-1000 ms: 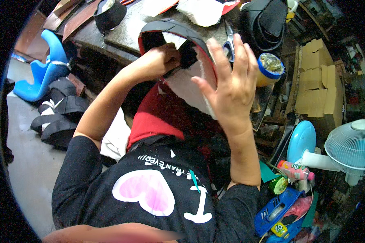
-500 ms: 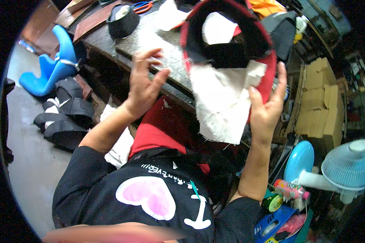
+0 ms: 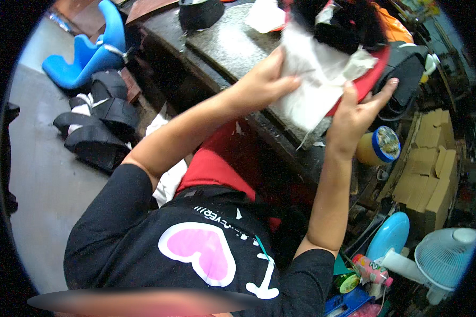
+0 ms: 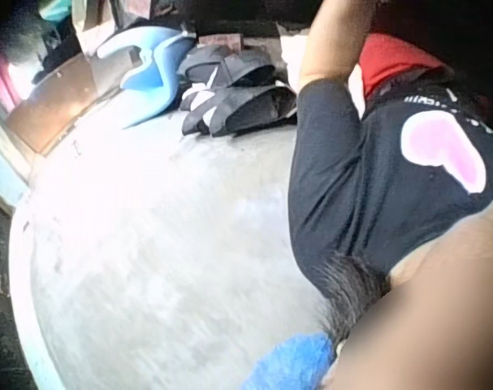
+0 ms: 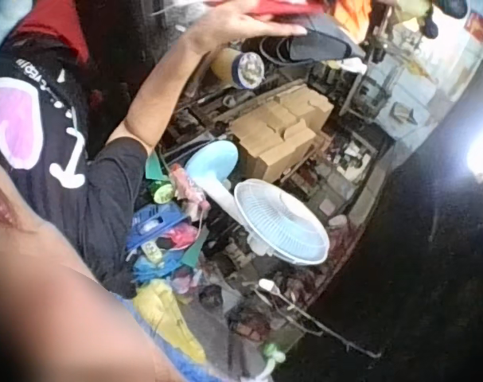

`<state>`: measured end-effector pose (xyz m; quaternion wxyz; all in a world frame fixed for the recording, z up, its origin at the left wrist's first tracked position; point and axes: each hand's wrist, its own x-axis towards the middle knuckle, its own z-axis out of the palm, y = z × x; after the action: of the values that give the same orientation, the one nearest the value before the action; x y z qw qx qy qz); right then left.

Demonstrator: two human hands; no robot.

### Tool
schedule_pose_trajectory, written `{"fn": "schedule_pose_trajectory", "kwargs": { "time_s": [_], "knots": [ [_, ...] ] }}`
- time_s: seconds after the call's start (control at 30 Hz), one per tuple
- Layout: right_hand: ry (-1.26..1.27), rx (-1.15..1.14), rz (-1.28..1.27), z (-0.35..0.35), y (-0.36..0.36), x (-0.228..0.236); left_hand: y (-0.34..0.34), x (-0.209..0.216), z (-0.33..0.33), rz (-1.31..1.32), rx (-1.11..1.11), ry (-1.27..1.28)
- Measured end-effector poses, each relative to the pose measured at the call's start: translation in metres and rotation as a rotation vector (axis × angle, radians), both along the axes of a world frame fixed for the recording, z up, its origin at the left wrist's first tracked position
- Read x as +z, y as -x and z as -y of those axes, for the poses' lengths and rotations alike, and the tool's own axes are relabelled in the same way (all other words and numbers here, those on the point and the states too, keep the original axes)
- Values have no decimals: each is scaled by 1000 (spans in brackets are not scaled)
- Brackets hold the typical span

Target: The person sews a white fabric patch onto the interior of a red and black bag using a needle and thread. They repeatedly insert the needle, pull the thread through, and trim excess thread with scissors. The bag remains on the workbench throughout.

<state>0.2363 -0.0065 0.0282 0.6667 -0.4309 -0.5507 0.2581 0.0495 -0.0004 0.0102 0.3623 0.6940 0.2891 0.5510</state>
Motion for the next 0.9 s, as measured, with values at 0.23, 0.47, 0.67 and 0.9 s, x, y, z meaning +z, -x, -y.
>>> {"fn": "schedule_pose_trajectory", "kwargs": {
  "time_s": [0.23, 0.47, 0.67, 0.9],
  "knots": [
    [257, 42, 38, -46, -25, -5, 68, 1, -103, -652, 836, -492],
    [129, 121, 261, 30, -20, -33, 181, -27, -110, -955, 1191, -196],
    [107, 104, 225, 54, -24, -26, 192, 1, -105, -647, 1219, -588],
    [-286, -129, 805, 77, -30, 17, 139, 103, 18, 0, 868, -390]
  ]
}}
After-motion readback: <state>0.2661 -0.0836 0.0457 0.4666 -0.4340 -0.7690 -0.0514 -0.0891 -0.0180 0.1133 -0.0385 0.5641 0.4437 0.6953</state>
